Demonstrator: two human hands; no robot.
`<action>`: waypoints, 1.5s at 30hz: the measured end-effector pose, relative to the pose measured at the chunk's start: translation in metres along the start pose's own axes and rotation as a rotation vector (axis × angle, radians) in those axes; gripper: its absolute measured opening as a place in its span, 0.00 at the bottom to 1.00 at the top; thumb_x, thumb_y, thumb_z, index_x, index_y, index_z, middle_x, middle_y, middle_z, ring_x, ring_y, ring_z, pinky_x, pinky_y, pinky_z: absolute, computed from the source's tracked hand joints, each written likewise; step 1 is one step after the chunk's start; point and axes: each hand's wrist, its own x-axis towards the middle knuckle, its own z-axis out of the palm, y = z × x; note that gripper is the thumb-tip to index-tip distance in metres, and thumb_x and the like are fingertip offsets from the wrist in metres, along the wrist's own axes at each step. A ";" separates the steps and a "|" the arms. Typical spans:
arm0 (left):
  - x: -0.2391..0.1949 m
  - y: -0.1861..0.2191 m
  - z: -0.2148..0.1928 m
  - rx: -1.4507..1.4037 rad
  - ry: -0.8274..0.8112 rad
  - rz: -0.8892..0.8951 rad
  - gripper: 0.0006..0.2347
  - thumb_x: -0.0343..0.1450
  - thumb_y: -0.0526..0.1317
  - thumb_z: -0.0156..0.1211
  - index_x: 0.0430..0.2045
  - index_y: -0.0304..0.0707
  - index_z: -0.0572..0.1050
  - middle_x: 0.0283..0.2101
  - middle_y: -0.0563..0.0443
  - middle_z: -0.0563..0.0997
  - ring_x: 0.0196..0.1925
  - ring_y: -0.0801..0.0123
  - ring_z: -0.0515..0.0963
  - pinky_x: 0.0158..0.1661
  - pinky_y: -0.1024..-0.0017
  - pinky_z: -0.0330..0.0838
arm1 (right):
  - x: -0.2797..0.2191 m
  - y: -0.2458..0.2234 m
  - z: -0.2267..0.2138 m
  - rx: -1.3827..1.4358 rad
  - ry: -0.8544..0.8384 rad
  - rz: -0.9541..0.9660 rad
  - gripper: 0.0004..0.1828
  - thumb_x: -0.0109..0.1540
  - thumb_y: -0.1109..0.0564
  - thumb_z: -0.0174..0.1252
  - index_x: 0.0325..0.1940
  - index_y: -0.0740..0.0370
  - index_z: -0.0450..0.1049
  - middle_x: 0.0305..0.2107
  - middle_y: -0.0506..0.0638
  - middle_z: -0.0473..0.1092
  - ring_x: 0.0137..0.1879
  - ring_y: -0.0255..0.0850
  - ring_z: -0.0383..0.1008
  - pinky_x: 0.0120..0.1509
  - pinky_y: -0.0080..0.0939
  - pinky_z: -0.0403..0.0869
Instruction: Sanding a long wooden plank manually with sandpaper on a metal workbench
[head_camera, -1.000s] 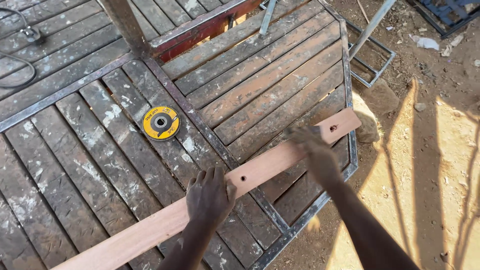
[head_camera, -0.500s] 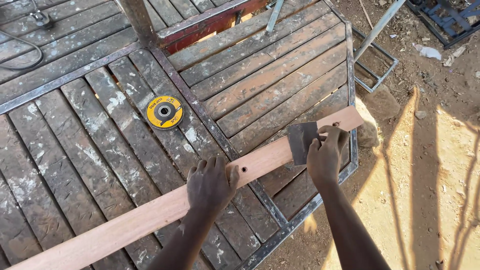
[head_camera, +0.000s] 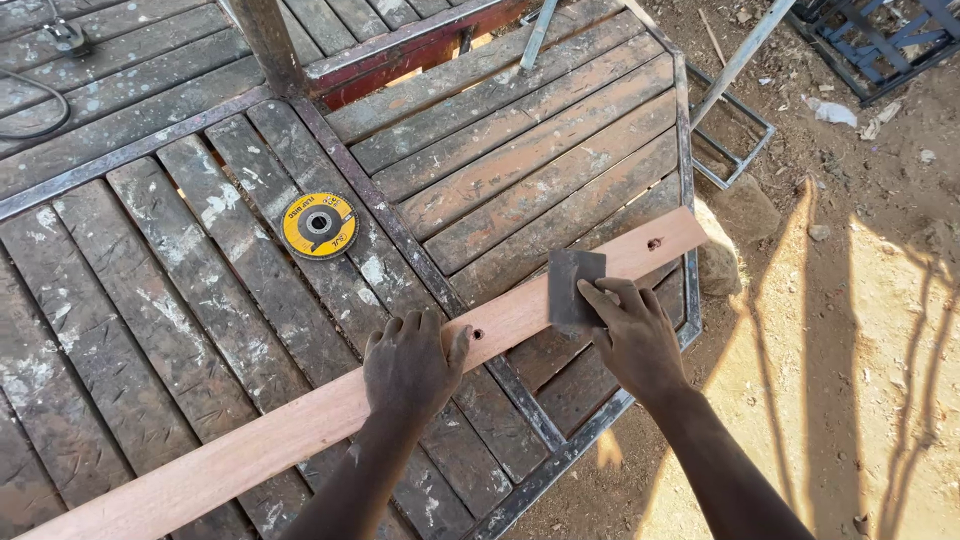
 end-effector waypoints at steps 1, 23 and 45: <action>0.000 -0.002 0.000 0.003 -0.005 -0.004 0.25 0.80 0.60 0.33 0.48 0.41 0.73 0.46 0.41 0.79 0.56 0.49 0.80 0.54 0.49 0.72 | 0.002 -0.004 0.002 0.006 -0.004 -0.001 0.36 0.57 0.51 0.63 0.71 0.37 0.66 0.58 0.43 0.59 0.54 0.45 0.70 0.53 0.48 0.78; 0.007 -0.007 0.013 0.052 0.083 0.012 0.25 0.76 0.65 0.41 0.40 0.42 0.75 0.39 0.43 0.79 0.47 0.49 0.82 0.48 0.50 0.73 | 0.038 -0.047 -0.032 0.228 -0.285 0.092 0.40 0.57 0.42 0.70 0.73 0.39 0.64 0.55 0.47 0.56 0.66 0.55 0.59 0.68 0.62 0.72; 0.007 -0.005 0.008 0.036 0.044 0.001 0.26 0.77 0.65 0.41 0.41 0.41 0.76 0.39 0.44 0.79 0.48 0.51 0.82 0.48 0.51 0.74 | 0.073 -0.034 -0.049 -0.191 -0.311 -0.162 0.36 0.57 0.41 0.69 0.67 0.45 0.65 0.54 0.52 0.59 0.64 0.54 0.62 0.64 0.60 0.71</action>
